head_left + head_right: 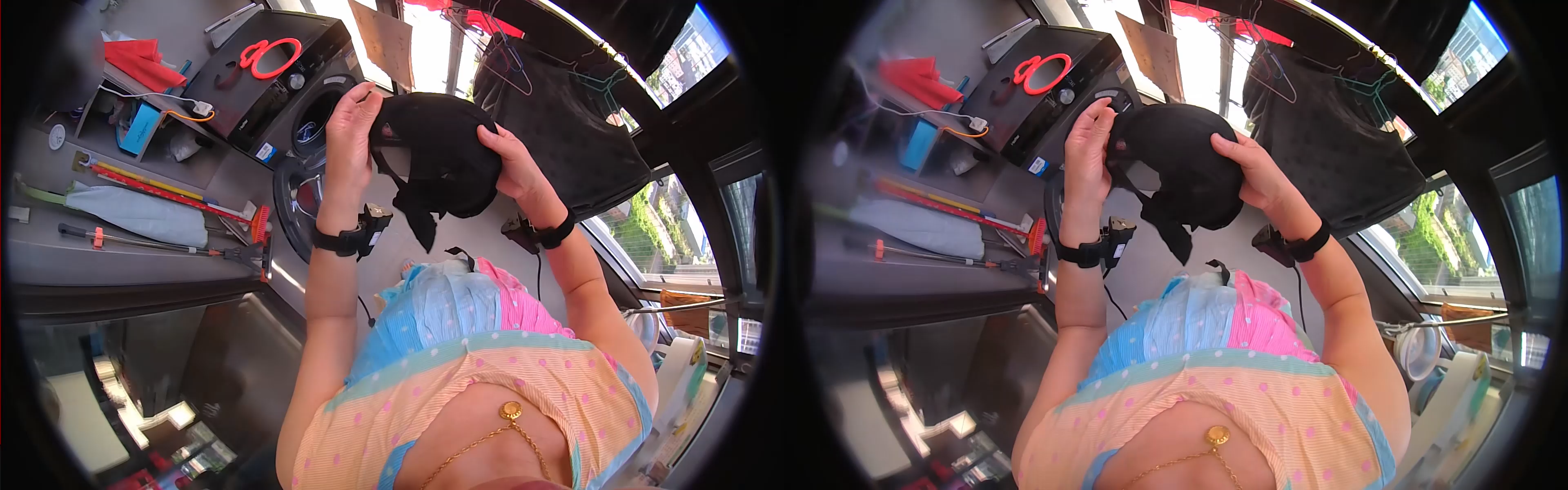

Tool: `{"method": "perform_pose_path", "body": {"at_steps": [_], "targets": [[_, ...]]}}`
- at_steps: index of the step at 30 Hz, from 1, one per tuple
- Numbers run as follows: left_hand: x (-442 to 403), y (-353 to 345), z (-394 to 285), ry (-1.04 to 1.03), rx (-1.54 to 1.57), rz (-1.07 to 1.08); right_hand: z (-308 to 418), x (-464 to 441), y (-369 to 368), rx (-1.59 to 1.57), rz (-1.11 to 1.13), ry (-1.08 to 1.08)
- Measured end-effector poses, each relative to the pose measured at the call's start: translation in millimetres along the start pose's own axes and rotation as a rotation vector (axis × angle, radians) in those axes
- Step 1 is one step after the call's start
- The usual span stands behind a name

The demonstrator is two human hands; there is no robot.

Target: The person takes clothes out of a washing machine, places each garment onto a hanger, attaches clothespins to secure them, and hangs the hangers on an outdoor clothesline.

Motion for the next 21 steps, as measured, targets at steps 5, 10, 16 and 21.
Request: {"method": "perform_pose_path", "body": {"at_steps": [5, 10, 16, 21], "targets": [[3, 32, 15, 0.04, 0.039, -0.123, -6, -5, 13, -0.338, 0.007, -0.103], [28, 20, 46, 0.066, -0.126, -0.027, 2, -1, 7, -0.429, 0.088, -0.073], [39, 14, 131, -0.002, -0.777, 0.198, 17, 0, 36, -0.268, -0.108, 0.015], [10, 72, 97, -0.18, -0.938, -0.232, 62, 19, 28, -0.501, 0.057, 0.061]]}}
Point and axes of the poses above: each hand's wrist, its own x-axis away from the middle knuckle, its own y-axis out of the back of the hand, z = x × y, the point moved 10 cm from there along -x, towards the middle knuckle, and after that the axes turned 13 degrees about -z, right-handed, at the moved point
